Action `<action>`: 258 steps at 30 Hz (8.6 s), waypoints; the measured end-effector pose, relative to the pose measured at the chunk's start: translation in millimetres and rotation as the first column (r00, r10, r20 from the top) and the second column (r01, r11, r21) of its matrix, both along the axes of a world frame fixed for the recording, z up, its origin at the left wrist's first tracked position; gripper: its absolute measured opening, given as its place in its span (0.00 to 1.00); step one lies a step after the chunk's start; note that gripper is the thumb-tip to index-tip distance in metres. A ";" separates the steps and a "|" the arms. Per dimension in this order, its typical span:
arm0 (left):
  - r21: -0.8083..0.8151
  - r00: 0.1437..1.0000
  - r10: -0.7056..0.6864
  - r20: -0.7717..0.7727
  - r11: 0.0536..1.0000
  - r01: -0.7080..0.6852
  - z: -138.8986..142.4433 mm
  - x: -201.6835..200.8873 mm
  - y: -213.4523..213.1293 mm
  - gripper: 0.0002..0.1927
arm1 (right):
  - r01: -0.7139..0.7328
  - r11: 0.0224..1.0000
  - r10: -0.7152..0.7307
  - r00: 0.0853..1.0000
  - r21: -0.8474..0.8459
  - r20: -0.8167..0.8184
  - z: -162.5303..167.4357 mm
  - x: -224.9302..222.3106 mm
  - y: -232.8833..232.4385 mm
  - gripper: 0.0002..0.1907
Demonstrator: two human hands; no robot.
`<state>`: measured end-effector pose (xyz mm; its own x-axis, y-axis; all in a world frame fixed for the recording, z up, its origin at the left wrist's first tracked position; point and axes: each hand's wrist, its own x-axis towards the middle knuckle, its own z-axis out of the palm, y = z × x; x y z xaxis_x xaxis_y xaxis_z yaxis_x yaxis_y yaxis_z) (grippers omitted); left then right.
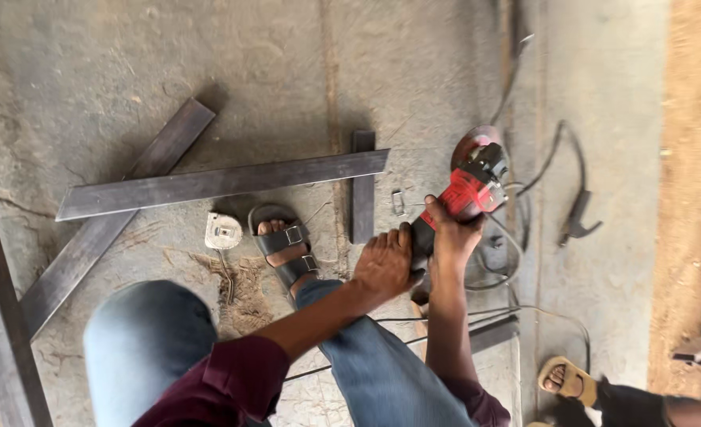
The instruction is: The person uses a speed square and pencil to mark a square steel tube resting on the floor, then picks up an angle grinder and grinds the marked end of the bar, producing sparks. They reposition the bar, grind another section, and fit the ground bar against a square frame on the floor.
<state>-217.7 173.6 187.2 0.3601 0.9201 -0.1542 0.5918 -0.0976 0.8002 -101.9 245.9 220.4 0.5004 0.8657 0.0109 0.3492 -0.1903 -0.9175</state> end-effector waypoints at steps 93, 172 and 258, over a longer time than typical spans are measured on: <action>-0.089 0.748 -0.254 -0.613 0.963 0.254 -140.2 -182.4 73.5 0.47 | -0.169 0.707 0.213 0.977 -0.687 -0.021 -78.8 56.6 -80.9 0.31; -0.046 0.814 -0.195 -0.548 0.978 0.204 -149.6 -180.9 69.6 0.47 | -0.135 0.793 0.207 0.977 -0.594 0.055 -102.6 37.2 -63.2 0.34; -0.129 0.781 -0.237 -0.578 0.971 0.200 -144.9 -175.5 77.5 0.45 | -0.085 0.772 0.195 0.975 -0.630 0.108 -95.3 20.0 -43.5 0.31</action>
<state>-393.2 251.1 42.3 0.3737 0.8105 -0.4511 0.9163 -0.2471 0.3151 -81.9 202.4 125.1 0.4118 0.7726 -0.4832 0.5458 -0.6338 -0.5481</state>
